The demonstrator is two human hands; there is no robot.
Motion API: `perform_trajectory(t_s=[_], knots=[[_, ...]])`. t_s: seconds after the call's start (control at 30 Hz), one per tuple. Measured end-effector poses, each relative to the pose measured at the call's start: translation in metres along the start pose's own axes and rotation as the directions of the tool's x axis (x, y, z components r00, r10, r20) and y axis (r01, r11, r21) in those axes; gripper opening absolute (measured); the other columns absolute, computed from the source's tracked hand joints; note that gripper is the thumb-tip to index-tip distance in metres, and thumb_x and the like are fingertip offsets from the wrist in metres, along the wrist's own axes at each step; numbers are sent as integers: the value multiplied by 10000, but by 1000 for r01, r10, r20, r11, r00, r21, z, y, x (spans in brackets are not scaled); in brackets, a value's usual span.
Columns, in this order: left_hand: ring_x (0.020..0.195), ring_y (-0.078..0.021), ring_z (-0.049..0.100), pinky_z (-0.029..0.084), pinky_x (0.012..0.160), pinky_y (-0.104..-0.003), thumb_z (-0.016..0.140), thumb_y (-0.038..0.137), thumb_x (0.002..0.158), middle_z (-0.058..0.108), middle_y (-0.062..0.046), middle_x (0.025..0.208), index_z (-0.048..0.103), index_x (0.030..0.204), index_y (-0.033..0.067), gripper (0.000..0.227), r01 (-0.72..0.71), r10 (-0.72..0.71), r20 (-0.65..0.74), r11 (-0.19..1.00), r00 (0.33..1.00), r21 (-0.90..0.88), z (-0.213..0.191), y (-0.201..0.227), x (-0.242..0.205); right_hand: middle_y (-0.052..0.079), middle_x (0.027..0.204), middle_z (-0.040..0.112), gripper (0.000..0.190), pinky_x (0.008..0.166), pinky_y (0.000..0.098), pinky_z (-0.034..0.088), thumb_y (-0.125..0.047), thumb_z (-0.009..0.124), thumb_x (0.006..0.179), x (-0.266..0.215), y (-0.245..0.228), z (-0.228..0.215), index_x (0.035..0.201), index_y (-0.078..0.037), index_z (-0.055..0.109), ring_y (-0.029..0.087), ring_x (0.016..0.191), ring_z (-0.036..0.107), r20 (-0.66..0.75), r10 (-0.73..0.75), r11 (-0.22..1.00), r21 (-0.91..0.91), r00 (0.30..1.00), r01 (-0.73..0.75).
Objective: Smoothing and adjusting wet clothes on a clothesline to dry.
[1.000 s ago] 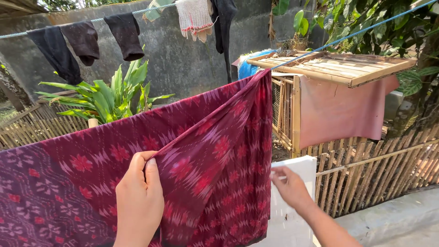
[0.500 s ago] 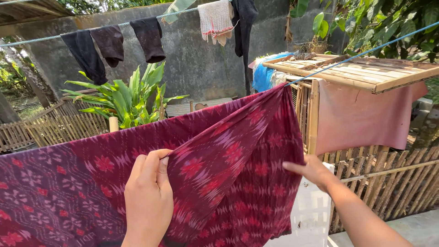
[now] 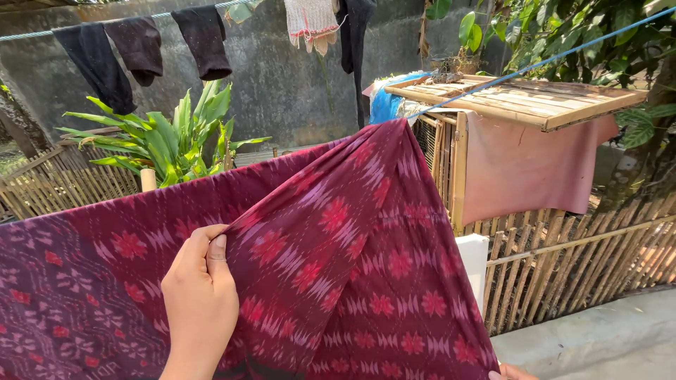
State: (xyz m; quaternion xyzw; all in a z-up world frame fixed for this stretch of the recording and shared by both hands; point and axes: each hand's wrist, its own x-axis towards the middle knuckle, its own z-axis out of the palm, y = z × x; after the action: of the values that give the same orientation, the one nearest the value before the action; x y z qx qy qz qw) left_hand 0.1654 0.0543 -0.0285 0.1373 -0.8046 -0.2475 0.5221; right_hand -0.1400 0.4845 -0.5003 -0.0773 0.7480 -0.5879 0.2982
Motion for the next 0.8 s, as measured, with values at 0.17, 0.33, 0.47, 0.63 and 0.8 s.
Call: perform_trajectory(t_s=[0.17, 0.33, 0.47, 0.63, 0.8], knots=[[630, -220, 584, 473, 611, -367, 548, 139, 1066, 650, -119, 789, 668, 1112, 23, 173, 25, -25, -18, 999, 1000, -23, 6, 3, -9, 161, 921, 831, 378, 790, 327, 556, -169, 716, 943, -34, 17, 3, 1213, 94, 711, 181, 829, 732, -223, 7, 970, 240, 975, 48], [571, -173, 523, 431, 548, -357, 531, 156, 1070, 598, -96, 697, 655, 1130, 40, 180, 87, -89, -33, 994, 995, -58, 8, 7, -14, 233, 981, 810, 317, 779, 398, 612, -161, 663, 1050, -46, 12, -24, 1256, 77, 623, 258, 838, 726, -333, -16, 997, -74, 943, -9], [561, -162, 497, 414, 538, -358, 518, 157, 1078, 575, -84, 682, 645, 1140, 44, 181, 108, -113, -59, 991, 992, -77, 8, 6, -22, 187, 968, 715, 240, 725, 385, 531, -150, 578, 1022, -91, -49, -3, 1206, 0, 546, 234, 796, 635, -136, -59, 992, -115, 989, 43], [534, -166, 457, 391, 515, -363, 516, 172, 1076, 523, -92, 616, 645, 1135, 44, 191, 124, -127, -49, 991, 991, -56, 8, -2, -22, 84, 882, 687, 167, 742, 279, 522, -75, 701, 1048, -39, -12, -26, 1100, 83, 690, 132, 849, 653, 423, -247, 962, 215, 872, 169], [545, -159, 451, 391, 515, -355, 513, 196, 1083, 514, -102, 610, 652, 1139, 57, 205, 173, -179, -55, 980, 982, -102, -5, 8, -24, 90, 864, 703, 204, 733, 284, 557, -147, 688, 919, -60, -70, 7, 1112, -88, 660, 220, 897, 700, -370, -229, 814, -580, 900, -31]])
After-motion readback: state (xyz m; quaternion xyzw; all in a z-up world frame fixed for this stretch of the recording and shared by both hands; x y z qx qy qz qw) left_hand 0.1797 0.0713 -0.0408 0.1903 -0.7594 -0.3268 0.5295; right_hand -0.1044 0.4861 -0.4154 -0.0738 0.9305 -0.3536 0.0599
